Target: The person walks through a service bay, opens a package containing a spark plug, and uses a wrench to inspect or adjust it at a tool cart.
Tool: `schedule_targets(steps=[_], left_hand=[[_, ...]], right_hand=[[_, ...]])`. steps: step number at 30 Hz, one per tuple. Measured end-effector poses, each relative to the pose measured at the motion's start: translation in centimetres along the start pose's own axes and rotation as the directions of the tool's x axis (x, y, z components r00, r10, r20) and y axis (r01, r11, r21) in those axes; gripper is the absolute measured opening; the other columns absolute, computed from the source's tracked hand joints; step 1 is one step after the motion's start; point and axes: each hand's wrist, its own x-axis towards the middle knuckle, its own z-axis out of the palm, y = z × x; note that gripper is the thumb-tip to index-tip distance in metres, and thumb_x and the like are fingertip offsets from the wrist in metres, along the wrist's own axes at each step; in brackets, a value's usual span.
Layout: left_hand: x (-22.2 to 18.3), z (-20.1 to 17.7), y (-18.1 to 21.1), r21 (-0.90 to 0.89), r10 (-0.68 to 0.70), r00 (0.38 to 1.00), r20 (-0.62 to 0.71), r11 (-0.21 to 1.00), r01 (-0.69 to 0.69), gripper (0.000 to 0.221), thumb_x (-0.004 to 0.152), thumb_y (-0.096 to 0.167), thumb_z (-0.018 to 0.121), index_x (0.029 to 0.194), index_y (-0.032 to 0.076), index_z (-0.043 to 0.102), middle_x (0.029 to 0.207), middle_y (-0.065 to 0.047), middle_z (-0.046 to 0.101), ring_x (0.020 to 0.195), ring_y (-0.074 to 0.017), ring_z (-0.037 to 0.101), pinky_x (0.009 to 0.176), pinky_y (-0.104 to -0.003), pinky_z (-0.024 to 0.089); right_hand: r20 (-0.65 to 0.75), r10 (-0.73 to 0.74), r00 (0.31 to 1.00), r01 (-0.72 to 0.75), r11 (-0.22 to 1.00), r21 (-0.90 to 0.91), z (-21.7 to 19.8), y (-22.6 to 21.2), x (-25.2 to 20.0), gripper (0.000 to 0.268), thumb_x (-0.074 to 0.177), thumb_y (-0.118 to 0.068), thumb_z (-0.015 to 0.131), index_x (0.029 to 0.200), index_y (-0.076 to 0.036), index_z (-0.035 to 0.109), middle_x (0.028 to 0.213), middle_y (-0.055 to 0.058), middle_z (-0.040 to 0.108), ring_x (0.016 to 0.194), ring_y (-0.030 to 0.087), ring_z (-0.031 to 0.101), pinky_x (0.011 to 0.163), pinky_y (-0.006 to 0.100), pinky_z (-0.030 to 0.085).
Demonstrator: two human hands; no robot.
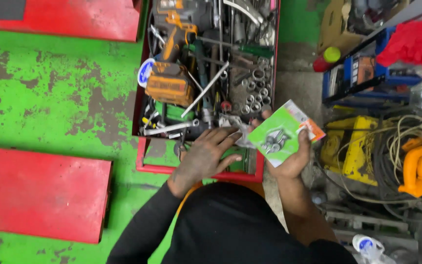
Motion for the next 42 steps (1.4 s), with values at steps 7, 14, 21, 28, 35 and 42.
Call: schedule_targets(steps=[7, 14, 21, 28, 35, 42], left_hand=[[-1.2, -4.0, 2.2, -0.650, -0.284, 0.957, -0.065, 0.739, 0.175, 0.076, 0.080, 0.024, 0.088, 0.142, -0.003, 0.053, 0.114, -0.027, 0.071, 0.104, -0.0491, 0.071, 0.089, -0.057, 0.058], [-2.6, -5.5, 1.7, -0.579, -0.440, 0.872, -0.214, 0.776, 0.249, 0.022, 0.081, 0.023, 0.087, 0.095, 0.012, 0.073, 0.072, -0.004, 0.074, 0.065, -0.0256, 0.076, 0.061, -0.031, 0.057], [-3.1, -6.8, 2.5, -0.578, -0.499, 0.843, -0.202, 0.756, 0.309, 0.035, 0.076, 0.014, 0.087, 0.103, 0.005, 0.067, 0.077, -0.015, 0.077, 0.077, -0.0382, 0.078, 0.068, -0.038, 0.060], [-3.9, -3.1, 1.9, -0.530, -0.535, 0.795, -0.286, 0.779, 0.334, 0.022, 0.077, 0.012, 0.086, 0.092, 0.007, 0.070, 0.070, -0.008, 0.075, 0.070, -0.0348, 0.077, 0.062, -0.031, 0.057], [-3.8, -1.9, 2.9, -0.536, -0.564, 0.742, -0.361, 0.777, 0.330, 0.019, 0.079, 0.006, 0.085, 0.092, 0.002, 0.071, 0.075, -0.011, 0.078, 0.073, -0.0310, 0.079, 0.068, -0.030, 0.059], [-4.2, -2.3, 4.0, -0.344, -0.532, 0.710, -0.461, 0.845, 0.410, 0.018, 0.081, 0.011, 0.084, 0.092, 0.010, 0.070, 0.072, -0.002, 0.077, 0.070, -0.0256, 0.078, 0.087, -0.031, 0.050]], right_hand=[[0.378, 0.114, 0.919, 0.064, 0.902, -0.428, 2.9, 3.0, 0.9, 0.077, 0.093, -0.050, 0.059, 0.140, 0.009, 0.048, 0.138, 0.032, 0.059, 0.129, 0.043, 0.059, 0.109, 0.056, 0.048], [0.635, 0.219, 0.741, 0.098, 0.899, -0.426, 7.2, 3.4, 2.5, 0.055, 0.086, -0.010, 0.078, 0.134, 0.007, 0.056, 0.140, 0.031, 0.057, 0.133, 0.042, 0.056, 0.109, 0.053, 0.048], [0.664, 0.437, 0.607, -0.139, 0.881, -0.452, 8.5, 2.7, 3.2, 0.054, 0.090, 0.009, 0.068, 0.141, 0.009, 0.050, 0.152, 0.034, 0.046, 0.117, 0.045, 0.067, 0.092, 0.054, 0.062], [0.559, 0.402, 0.725, 0.147, 0.703, -0.696, 11.5, 1.2, 2.7, 0.010, 0.093, -0.005, 0.074, 0.099, 0.003, 0.073, 0.085, 0.011, 0.075, 0.081, 0.016, 0.068, 0.080, 0.039, 0.060], [0.546, 0.314, 0.777, 0.250, 0.643, -0.724, 12.9, 0.7, 1.7, 0.008, 0.095, -0.005, 0.071, 0.091, 0.002, 0.071, 0.073, 0.011, 0.072, 0.067, 0.016, 0.068, 0.070, 0.036, 0.060], [0.578, 0.195, 0.792, 0.377, 0.588, -0.716, 12.8, 2.2, 0.3, 0.024, 0.096, -0.002, 0.068, 0.118, 0.007, 0.069, 0.123, 0.029, 0.071, 0.118, 0.039, 0.067, 0.098, 0.049, 0.055]])
